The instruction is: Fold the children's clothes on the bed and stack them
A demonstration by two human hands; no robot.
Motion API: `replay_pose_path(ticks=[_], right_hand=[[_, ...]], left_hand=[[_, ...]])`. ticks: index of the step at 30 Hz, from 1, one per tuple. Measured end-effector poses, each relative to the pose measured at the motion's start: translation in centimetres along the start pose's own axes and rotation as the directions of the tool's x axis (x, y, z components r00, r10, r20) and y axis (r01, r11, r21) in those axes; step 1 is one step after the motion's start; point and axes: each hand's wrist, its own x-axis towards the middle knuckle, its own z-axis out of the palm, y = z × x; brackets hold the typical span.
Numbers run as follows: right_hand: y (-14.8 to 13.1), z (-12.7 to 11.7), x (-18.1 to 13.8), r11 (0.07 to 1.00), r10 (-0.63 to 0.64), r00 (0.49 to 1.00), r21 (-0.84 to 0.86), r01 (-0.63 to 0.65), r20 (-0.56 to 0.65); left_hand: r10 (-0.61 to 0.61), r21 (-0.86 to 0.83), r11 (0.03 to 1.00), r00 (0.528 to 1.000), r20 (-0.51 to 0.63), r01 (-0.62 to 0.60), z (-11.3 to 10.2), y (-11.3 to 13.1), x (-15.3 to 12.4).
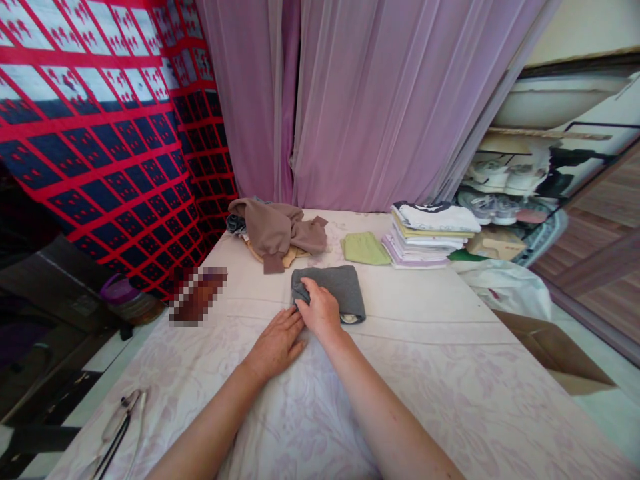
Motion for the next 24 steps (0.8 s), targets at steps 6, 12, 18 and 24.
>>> replay_pose_path(ticks=[6, 12, 18, 24], right_hand=[[0.6, 0.4, -1.3, 0.999, -0.022, 0.999, -0.032, 0.022, 0.024], [0.5, 0.7, -1.5, 0.998, -0.010, 1.000, -0.057, 0.012, 0.020], [0.1, 1.1, -2.0, 0.994, -0.042, 0.998, -0.101, 0.047, 0.050], [0.4, -0.1, -3.1, 0.978, -0.208, 0.977, -0.015, 0.209, 0.054]], left_hand=[[0.008, -0.023, 1.000, 0.999, -0.054, -0.009, -0.2, -0.2, -0.3], [-0.276, -0.212, 0.952, 0.917, -0.289, 0.220, -1.0, -2.8, -0.9], [-0.439, -0.378, 0.876, 0.820, -0.366, 0.300, -2.0, -3.4, 1.1], [-0.294, -0.373, 0.915, 0.889, -0.352, 0.155, -4.3, -0.8, 6.0]])
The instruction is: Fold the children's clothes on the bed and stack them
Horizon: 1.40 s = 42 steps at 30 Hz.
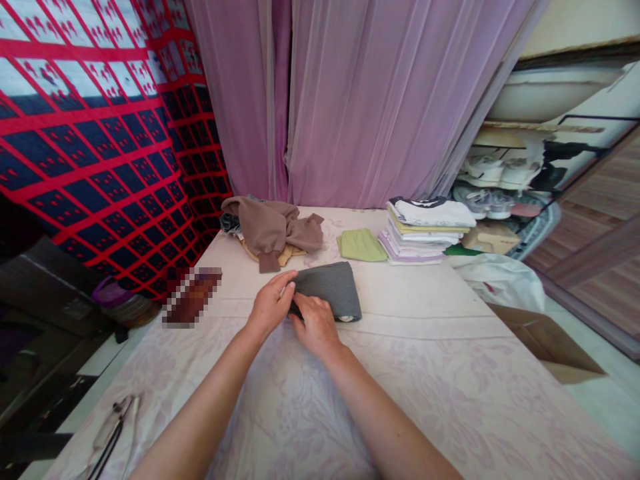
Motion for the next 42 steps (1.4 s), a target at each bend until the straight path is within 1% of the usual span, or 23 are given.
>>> replay_pose_path(ticks=[2, 4, 6, 8, 10, 13, 14, 16, 20, 24, 27, 30, 33, 34, 36, 38, 39, 40, 41, 42], right_hand=[[0.9, -1.2, -0.2, 0.998, 0.002, 0.999, 0.061, 0.000, -0.032], [2.2, -2.6, 0.0, 0.995, 0.056, 0.993, 0.088, -0.047, -0.106], [3.7, -4.1, 0.7, 0.991, 0.132, 0.974, 0.057, -0.124, -0.186], [4.9, -5.1, 1.9, 0.985, 0.167, 0.965, -0.019, -0.174, -0.203], [5.7, -5.5, 3.0, 0.983, 0.127, 0.982, -0.118, -0.144, -0.137], [6.4, -4.7, 3.8, 0.967, 0.068, 0.997, -0.250, -0.057, 0.034], [6.5, -4.3, 3.7, 0.959, 0.073, 0.994, -0.281, -0.047, 0.083], [7.0, -3.5, 3.3, 0.947, 0.100, 0.985, -0.318, -0.050, 0.141], [7.9, -2.5, 2.6, 0.947, 0.146, 0.973, -0.311, -0.085, 0.180], [8.3, -2.3, 3.0, 0.952, 0.194, 0.957, -0.278, -0.131, 0.214], [8.1, -2.1, 3.3, 0.954, 0.197, 0.959, -0.264, -0.140, 0.203], [8.0, -2.0, 3.2, 0.962, 0.176, 0.970, -0.236, -0.134, 0.166], [8.8, -2.3, 3.1, 0.986, 0.124, 0.985, -0.125, -0.109, 0.118], [9.3, -2.5, 3.0, 0.993, 0.103, 0.992, -0.062, -0.099, 0.078], [10.9, -2.9, 2.7, 0.993, 0.092, 0.995, 0.084, -0.088, -0.050], [12.8, -3.3, 2.3, 0.970, 0.142, 0.971, 0.224, -0.097, -0.194], [13.8, -3.4, 2.0, 0.951, 0.188, 0.950, 0.290, -0.111, -0.251], [14.8, -3.6, 1.6, 0.926, 0.244, 0.924, 0.355, -0.132, -0.294], [15.7, -3.7, 1.3, 0.895, 0.307, 0.895, 0.418, -0.156, -0.323], [16.5, -3.8, 1.0, 0.859, 0.371, 0.864, 0.479, -0.180, -0.341]], left_hand=[[0.004, 0.035, 0.999, 0.995, 0.097, -0.007, 0.9, 1.0, 1.3], [-0.014, 0.118, 0.993, 0.983, 0.182, -0.008, 1.8, 1.6, 2.2], [-0.034, 0.233, 0.972, 0.971, 0.236, -0.023, 2.7, 2.1, 2.5], [-0.037, 0.344, 0.938, 0.968, 0.248, -0.052, 3.4, 2.5, 2.2], [-0.028, 0.428, 0.901, 0.973, 0.231, -0.076, 3.9, 3.0, 1.7], [-0.023, 0.509, 0.856, 0.976, 0.215, -0.092, 4.5, 3.3, 0.7], [-0.029, 0.526, 0.845, 0.974, 0.223, -0.096, 4.6, 3.2, 0.3], [-0.048, 0.544, 0.834, 0.969, 0.242, -0.094, 4.9, 2.8, -0.4], [-0.098, 0.511, 0.858, 0.959, 0.265, -0.053, 5.2, 1.6, -0.8], [-0.152, 0.399, 0.916, 0.944, 0.292, 0.024, 5.3, 0.7, 0.0], [-0.190, 0.351, 0.933, 0.941, 0.280, 0.084, 5.6, 0.4, 0.4], [-0.186, 0.320, 0.942, 0.946, 0.265, 0.096, 5.8, 0.2, 0.4], [-0.142, 0.260, 0.962, 0.961, 0.237, 0.078, 5.6, -0.3, 0.3], [-0.124, 0.235, 0.970, 0.967, 0.223, 0.070, 5.4, -0.6, 0.3], [-0.094, 0.179, 0.982, 0.977, 0.191, 0.059, 5.0, -1.0, 0.5], [-0.094, 0.123, 0.989, 0.987, 0.128, 0.078, 4.3, -1.3, 0.9], [-0.122, 0.100, 0.988, 0.989, 0.081, 0.114, 4.0, -1.4, 1.1], [-0.177, 0.078, 0.982, 0.984, 0.035, 0.174, 3.7, -1.5, 1.3], [-0.254, 0.054, 0.966, 0.967, 0.005, 0.254, 3.4, -1.6, 1.5], [-0.350, 0.025, 0.936, 0.937, 0.001, 0.350, 3.1, -1.7, 1.7]])
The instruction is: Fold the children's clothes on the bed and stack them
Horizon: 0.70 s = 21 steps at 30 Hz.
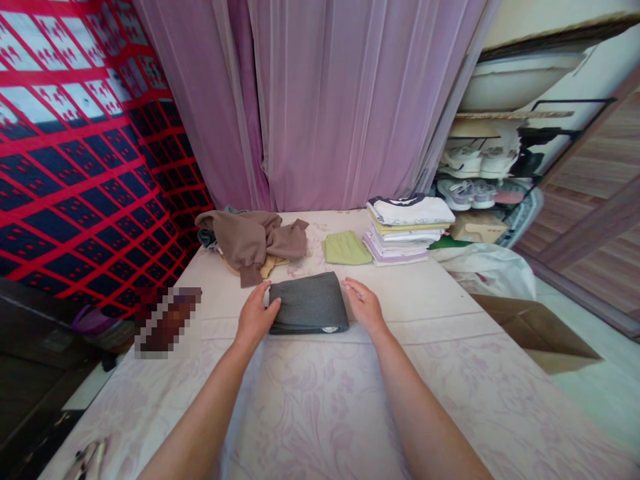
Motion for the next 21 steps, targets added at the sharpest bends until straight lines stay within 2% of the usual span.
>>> replay_pose_path(ticks=[2, 4, 7, 11, 13, 15, 18, 21], right_hand=[[1.2, -0.8, 0.0, 0.991, 0.104, 0.992, 0.094, -0.097, -0.071], [2.0, -1.3, -0.1, 0.971, 0.186, 0.979, 0.168, -0.170, -0.085], [2.6, -1.5, -0.4, 0.935, 0.263, 0.963, 0.263, -0.238, -0.061], [2.7, -1.5, -0.7, 0.903, 0.293, 0.954, 0.345, -0.255, -0.061], [2.5, -1.7, -0.7, 0.882, 0.321, 0.945, 0.382, -0.277, -0.057], [2.4, -2.0, -0.6, 0.851, 0.358, 0.932, 0.433, -0.298, -0.061], [2.2, -2.2, -0.4, 0.803, 0.410, 0.907, 0.511, -0.306, -0.100], [2.1, -2.3, -0.3, 0.764, 0.448, 0.884, 0.571, -0.301, -0.134]], left_hand=[[-0.206, -0.057, 0.975, 0.973, 0.105, 0.213, -0.6, 0.1, 0.4], [-0.344, -0.085, 0.922, 0.901, 0.266, 0.377, -1.2, 0.2, 0.8], [-0.424, -0.070, 0.868, 0.806, 0.413, 0.492, -1.9, 0.7, 1.5], [-0.473, -0.067, 0.812, 0.721, 0.506, 0.580, -2.3, 1.5, 2.3], [-0.468, -0.092, 0.801, 0.714, 0.522, 0.592, -2.1, 1.9, 2.3], [-0.413, -0.208, 0.778, 0.731, 0.543, 0.593, -1.8, 2.3, 2.1], [-0.322, -0.452, 0.634, 0.745, 0.584, 0.628, -1.1, 3.1, 1.6], [-0.329, -0.537, 0.516, 0.734, 0.594, 0.667, -0.9, 4.2, 1.4]])
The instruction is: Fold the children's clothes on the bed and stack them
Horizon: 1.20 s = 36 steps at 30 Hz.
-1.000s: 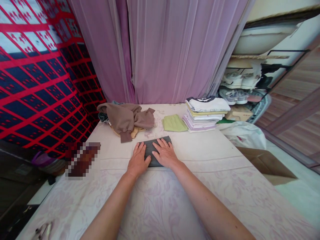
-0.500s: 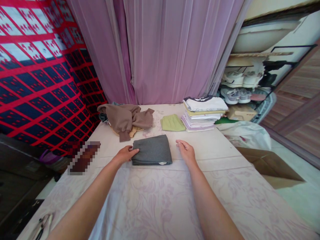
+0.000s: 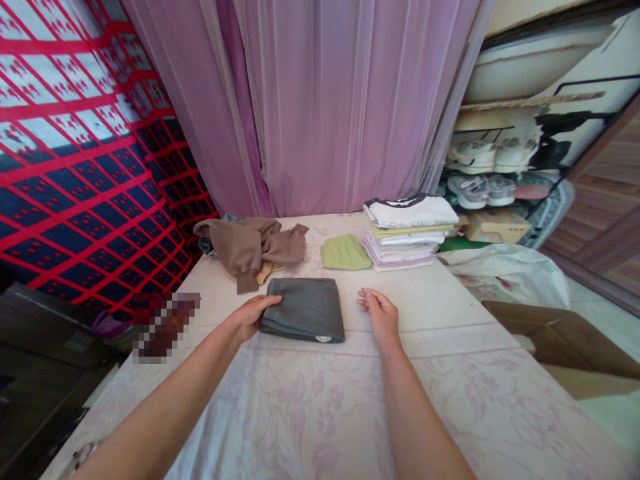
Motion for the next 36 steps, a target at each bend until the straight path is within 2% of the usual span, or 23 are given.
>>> replay_pose_path(ticks=[3, 8, 12, 15, 19, 25, 36], right_hand=[[-0.1, 0.0, 0.1, 0.999, 0.020, 1.000, 0.047, -0.019, -0.019], [-0.1, 0.0, 0.5, 0.994, 0.042, 0.998, 0.099, -0.037, -0.055], [-0.1, 0.1, 0.8, 0.992, 0.054, 0.996, 0.121, -0.044, -0.074], [-0.1, 0.1, 1.0, 0.991, 0.066, 0.995, 0.121, -0.057, -0.075], [-0.4, 0.1, 1.0, 0.994, 0.060, 0.996, 0.091, -0.054, -0.059], [-0.7, 0.2, 1.0, 0.996, 0.051, 0.998, 0.076, -0.047, -0.042], [-0.6, 0.4, 1.1, 0.995, 0.076, 0.996, 0.070, -0.072, -0.055]], left_hand=[[0.020, -0.045, 0.999, 1.000, -0.005, -0.020, 0.9, 1.4, -0.3], [0.071, -0.048, 0.996, 0.997, -0.017, -0.072, 2.4, 5.0, 0.0], [0.097, -0.085, 0.991, 0.994, -0.041, -0.100, 3.7, 7.7, 1.7], [0.103, -0.198, 0.973, 0.992, -0.078, -0.117, 5.0, 8.7, 3.9], [0.078, -0.379, 0.919, 0.991, -0.107, -0.113, 6.8, 8.9, 7.4], [0.070, -0.433, 0.896, 0.994, -0.083, -0.099, 9.3, 8.2, 11.3], [0.071, -0.487, 0.868, 0.996, -0.061, -0.092, 11.3, 7.7, 14.7]])
